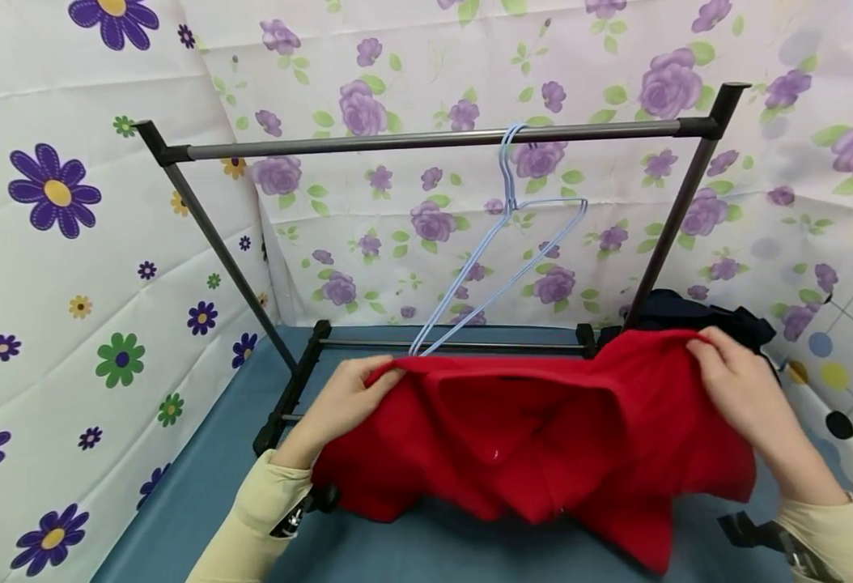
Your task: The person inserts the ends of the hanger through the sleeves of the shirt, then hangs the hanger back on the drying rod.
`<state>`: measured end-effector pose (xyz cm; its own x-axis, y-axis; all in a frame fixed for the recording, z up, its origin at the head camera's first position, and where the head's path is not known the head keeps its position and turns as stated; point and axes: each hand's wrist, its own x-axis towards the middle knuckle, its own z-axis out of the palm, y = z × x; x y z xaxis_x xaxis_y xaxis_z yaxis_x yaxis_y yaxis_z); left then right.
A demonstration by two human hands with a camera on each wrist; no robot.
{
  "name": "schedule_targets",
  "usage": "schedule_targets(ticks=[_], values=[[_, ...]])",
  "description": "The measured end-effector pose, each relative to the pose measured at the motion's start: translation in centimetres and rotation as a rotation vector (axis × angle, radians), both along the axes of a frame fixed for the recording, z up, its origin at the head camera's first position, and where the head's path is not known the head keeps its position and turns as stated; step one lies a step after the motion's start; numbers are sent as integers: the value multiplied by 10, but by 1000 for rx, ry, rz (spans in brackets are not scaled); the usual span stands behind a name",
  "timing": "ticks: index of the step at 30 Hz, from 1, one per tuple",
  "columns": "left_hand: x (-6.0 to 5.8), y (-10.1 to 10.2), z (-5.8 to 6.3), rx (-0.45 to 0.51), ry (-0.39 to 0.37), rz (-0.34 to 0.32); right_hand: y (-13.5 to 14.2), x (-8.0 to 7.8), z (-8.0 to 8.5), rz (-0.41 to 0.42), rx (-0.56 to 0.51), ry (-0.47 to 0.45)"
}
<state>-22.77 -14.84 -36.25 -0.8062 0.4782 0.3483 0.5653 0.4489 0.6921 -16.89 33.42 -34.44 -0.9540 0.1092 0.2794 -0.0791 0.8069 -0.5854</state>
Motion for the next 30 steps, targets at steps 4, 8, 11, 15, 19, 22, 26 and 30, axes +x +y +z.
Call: schedule_targets(ticks=[4,8,11,15,19,22,26,30], values=[[-8,5,-30,-99,-93,-20,7,-13,-33,79,53,-199],[-18,11,-55,-193,-115,-54,9,-19,-60,122,88,-299],[-26,14,-68,-246,-123,-59,9,-21,-74,127,113,-321],[-31,17,-81,-281,-151,-56,9,-21,-87,125,146,-304],[-32,16,-88,-304,-176,-63,6,-20,-92,145,159,-302],[-31,16,-90,-311,-159,-49,4,-19,-92,144,171,-297],[-27,19,-83,-281,-85,-7,0,-18,-86,116,201,-246],[-22,27,-73,-235,-19,18,-7,-17,-75,90,227,-133]])
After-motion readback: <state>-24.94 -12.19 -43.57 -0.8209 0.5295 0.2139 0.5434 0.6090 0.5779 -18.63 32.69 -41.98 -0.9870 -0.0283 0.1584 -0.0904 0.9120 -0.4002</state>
